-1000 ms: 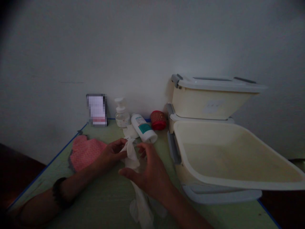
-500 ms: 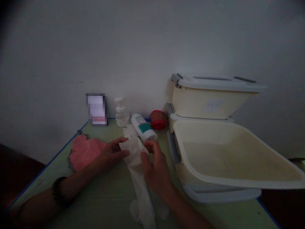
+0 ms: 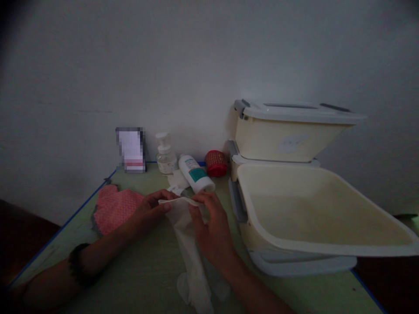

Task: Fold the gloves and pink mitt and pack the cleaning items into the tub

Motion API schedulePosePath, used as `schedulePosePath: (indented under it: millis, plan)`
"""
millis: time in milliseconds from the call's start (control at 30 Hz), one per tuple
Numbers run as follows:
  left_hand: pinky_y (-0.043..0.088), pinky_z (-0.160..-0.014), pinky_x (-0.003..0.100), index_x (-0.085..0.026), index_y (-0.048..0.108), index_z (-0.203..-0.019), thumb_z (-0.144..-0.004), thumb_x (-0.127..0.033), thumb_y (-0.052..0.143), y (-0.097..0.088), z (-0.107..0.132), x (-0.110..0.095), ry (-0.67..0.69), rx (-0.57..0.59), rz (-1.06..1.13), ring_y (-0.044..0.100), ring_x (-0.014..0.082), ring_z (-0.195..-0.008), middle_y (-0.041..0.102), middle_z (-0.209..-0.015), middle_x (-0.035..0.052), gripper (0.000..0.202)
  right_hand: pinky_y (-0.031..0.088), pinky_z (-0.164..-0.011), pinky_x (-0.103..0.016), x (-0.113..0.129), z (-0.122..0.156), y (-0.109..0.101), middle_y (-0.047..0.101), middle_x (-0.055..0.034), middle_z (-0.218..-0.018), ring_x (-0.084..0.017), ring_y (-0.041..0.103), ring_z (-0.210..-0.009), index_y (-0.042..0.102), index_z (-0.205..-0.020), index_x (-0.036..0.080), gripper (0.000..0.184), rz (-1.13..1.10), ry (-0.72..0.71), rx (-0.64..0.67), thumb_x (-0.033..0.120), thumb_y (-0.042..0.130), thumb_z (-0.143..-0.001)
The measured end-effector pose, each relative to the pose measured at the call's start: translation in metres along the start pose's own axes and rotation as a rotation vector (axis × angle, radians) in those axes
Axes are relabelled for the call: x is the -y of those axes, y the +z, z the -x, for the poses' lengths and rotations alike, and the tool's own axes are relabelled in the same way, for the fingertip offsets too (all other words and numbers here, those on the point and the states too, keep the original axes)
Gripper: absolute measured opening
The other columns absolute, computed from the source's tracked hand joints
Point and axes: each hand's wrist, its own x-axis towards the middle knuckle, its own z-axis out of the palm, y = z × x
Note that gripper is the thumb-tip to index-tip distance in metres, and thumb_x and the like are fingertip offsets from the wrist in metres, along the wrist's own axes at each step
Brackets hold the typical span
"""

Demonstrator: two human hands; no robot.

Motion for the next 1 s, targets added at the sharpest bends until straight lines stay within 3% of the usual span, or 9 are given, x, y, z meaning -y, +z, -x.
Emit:
schedulePosePath:
  millis: [133, 300, 567, 733, 900, 1000]
  plan:
    - [0.042, -0.060, 0.021, -0.015, 0.060, -0.066, -0.061, -0.019, 0.075, 0.0021, -0.0013, -0.0012, 0.037, -0.092, -0.024, 0.056, 0.0105, -0.065, 0.063, -0.071, -0.0009, 0.017, 0.040, -0.091, -0.035, 0.0000, 0.0008, -0.0013, 0.058, -0.0077, -0.107, -0.018, 0.053, -0.102, 0.060, -0.101, 0.019, 0.022, 0.017, -0.033, 0.024, 0.024, 0.044, -0.087]
    - [0.043, -0.063, 0.021, -0.015, 0.061, -0.066, -0.061, -0.013, 0.074, 0.0010, -0.0029, -0.0004, 0.088, -0.095, -0.033, 0.057, 0.0110, -0.069, 0.063, -0.075, -0.0007, 0.015, 0.040, -0.090, -0.036, 0.0045, 0.0024, -0.0025, 0.061, -0.0065, -0.104, -0.018, 0.054, -0.100, 0.061, -0.096, 0.020, 0.018, -0.037, -0.066, 0.015, 0.023, 0.047, -0.085]
    - [0.042, -0.061, 0.021, -0.015, 0.061, -0.066, -0.057, -0.017, 0.078, 0.0033, -0.0010, -0.0023, 0.054, 0.005, -0.001, 0.056, 0.0101, -0.065, 0.063, -0.069, -0.0013, 0.019, 0.045, -0.066, -0.025, 0.0002, 0.0029, 0.0025, 0.057, 0.0012, -0.077, -0.014, 0.056, -0.072, 0.051, -0.083, 0.021, 0.016, -0.411, 0.241, -0.048, 0.030, 0.061, -0.076]
    - [0.041, -0.057, 0.021, -0.014, 0.060, -0.069, -0.059, -0.027, 0.077, 0.0008, -0.0013, 0.0019, 0.028, -0.021, 0.034, 0.054, 0.0102, -0.061, 0.060, -0.065, -0.0009, 0.024, 0.045, -0.068, -0.026, 0.0026, -0.0008, 0.0002, 0.058, 0.0001, -0.078, -0.014, 0.056, -0.075, 0.053, -0.084, 0.020, 0.018, -0.434, 0.302, -0.083, 0.032, 0.061, -0.074]
    - [0.039, -0.051, 0.018, -0.017, 0.054, -0.069, -0.060, -0.027, 0.076, 0.0036, -0.0016, -0.0007, -0.021, -0.084, 0.184, 0.052, 0.0085, -0.056, 0.057, -0.061, -0.0039, 0.027, 0.048, -0.071, -0.028, 0.0077, -0.0051, -0.0018, 0.063, -0.0042, -0.092, -0.015, 0.060, -0.079, 0.051, -0.109, 0.021, 0.033, -0.563, 0.385, 0.036, 0.037, 0.052, -0.080]
    - [0.040, -0.049, 0.018, -0.018, 0.051, -0.071, -0.063, -0.029, 0.073, 0.0078, -0.0006, -0.0057, -0.058, -0.138, 0.215, 0.051, 0.0081, -0.053, 0.056, -0.061, -0.0049, 0.026, 0.048, -0.071, -0.030, 0.0061, -0.0046, -0.0035, 0.064, -0.0048, -0.091, -0.017, 0.060, -0.077, 0.055, -0.105, 0.017, 0.035, -0.495, 0.398, 0.273, 0.037, 0.058, -0.076]
